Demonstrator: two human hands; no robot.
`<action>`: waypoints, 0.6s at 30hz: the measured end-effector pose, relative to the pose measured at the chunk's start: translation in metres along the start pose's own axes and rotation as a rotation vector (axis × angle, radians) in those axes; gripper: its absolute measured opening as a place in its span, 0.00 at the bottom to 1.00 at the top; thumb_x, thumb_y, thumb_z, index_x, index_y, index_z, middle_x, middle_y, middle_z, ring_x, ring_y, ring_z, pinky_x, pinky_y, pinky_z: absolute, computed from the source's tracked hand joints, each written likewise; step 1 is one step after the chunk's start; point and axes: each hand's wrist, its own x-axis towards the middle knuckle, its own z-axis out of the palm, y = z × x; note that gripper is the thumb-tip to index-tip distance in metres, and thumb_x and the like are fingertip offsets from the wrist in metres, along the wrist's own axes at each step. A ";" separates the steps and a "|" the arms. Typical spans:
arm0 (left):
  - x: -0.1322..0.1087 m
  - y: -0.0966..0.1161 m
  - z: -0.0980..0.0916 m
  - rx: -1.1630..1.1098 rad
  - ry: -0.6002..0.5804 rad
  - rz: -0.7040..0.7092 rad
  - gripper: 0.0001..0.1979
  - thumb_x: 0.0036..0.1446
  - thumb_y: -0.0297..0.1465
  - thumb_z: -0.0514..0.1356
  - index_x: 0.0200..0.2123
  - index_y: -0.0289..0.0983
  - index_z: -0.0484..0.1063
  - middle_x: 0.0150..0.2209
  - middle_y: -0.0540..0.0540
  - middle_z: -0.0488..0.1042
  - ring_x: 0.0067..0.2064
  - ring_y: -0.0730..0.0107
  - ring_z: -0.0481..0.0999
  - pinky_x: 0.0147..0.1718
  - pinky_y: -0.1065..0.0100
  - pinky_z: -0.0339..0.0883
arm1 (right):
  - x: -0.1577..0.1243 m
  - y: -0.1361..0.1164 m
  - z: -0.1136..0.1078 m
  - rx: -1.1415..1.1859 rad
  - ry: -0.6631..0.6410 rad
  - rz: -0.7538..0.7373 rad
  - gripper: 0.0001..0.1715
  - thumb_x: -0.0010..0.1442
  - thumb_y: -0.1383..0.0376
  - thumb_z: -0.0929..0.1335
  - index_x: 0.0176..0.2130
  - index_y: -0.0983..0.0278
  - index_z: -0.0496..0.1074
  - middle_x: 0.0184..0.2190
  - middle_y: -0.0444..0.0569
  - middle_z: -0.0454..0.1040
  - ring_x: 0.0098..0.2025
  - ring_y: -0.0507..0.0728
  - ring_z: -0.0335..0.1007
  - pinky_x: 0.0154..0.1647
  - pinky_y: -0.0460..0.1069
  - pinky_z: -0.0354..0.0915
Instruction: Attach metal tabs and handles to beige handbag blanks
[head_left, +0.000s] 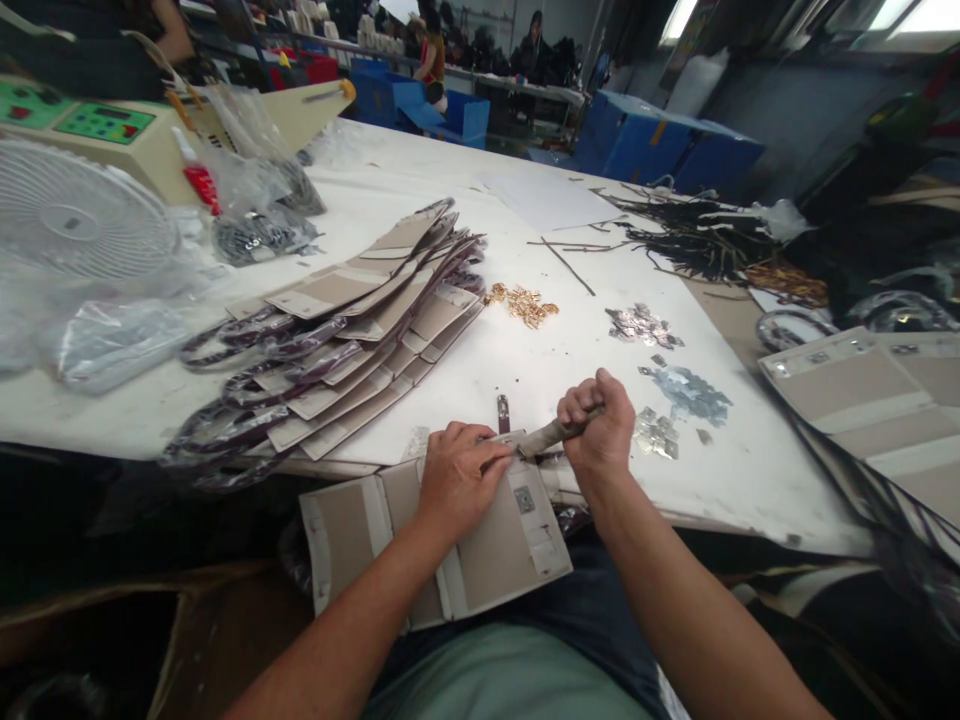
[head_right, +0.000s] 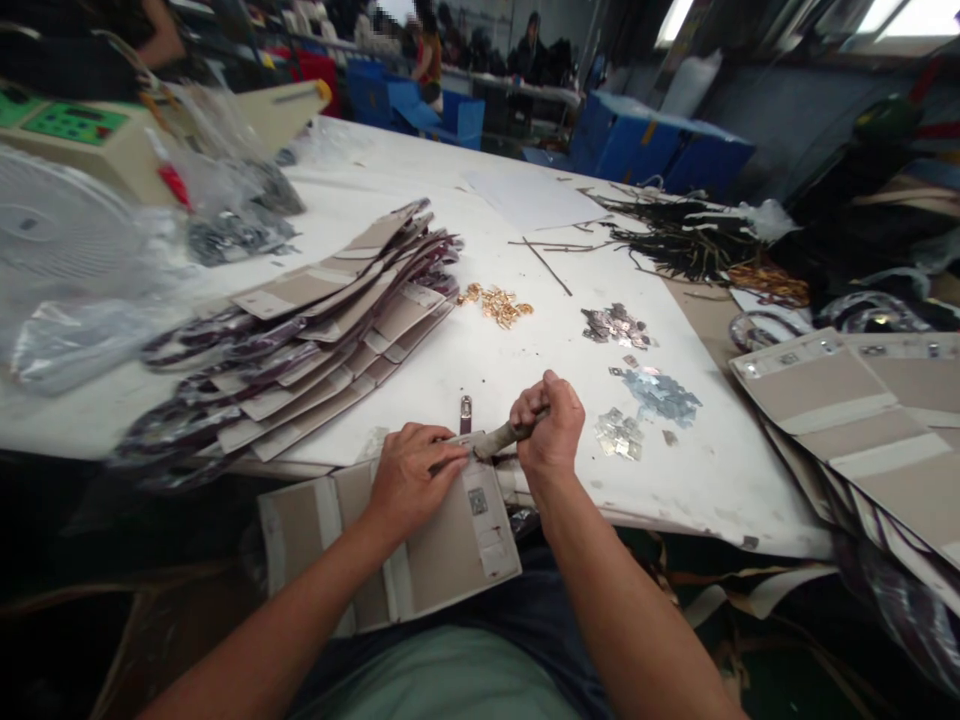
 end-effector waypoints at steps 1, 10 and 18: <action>0.000 0.000 0.000 -0.001 0.000 0.004 0.06 0.63 0.33 0.68 0.41 0.51 0.84 0.48 0.50 0.82 0.51 0.57 0.74 0.49 0.52 0.61 | -0.002 0.001 0.000 -0.009 -0.013 -0.021 0.25 0.58 0.60 0.74 0.23 0.60 0.57 0.18 0.34 0.56 0.16 0.47 0.51 0.15 0.45 0.54; 0.008 -0.005 -0.004 -0.048 -0.023 -0.059 0.21 0.58 0.36 0.71 0.54 0.41 0.79 0.47 0.45 0.83 0.51 0.55 0.77 0.52 0.56 0.66 | -0.034 0.007 0.016 -0.490 -0.457 -0.302 0.26 0.67 0.62 0.70 0.21 0.59 0.59 0.18 0.40 0.63 0.22 0.51 0.58 0.25 0.50 0.58; 0.040 0.010 -0.038 0.153 -0.398 -0.319 0.22 0.62 0.52 0.58 0.41 0.43 0.83 0.39 0.44 0.84 0.40 0.58 0.80 0.36 0.65 0.64 | -0.037 0.000 0.015 -0.514 -0.496 -0.260 0.28 0.68 0.57 0.70 0.20 0.59 0.61 0.17 0.40 0.64 0.22 0.52 0.58 0.27 0.50 0.58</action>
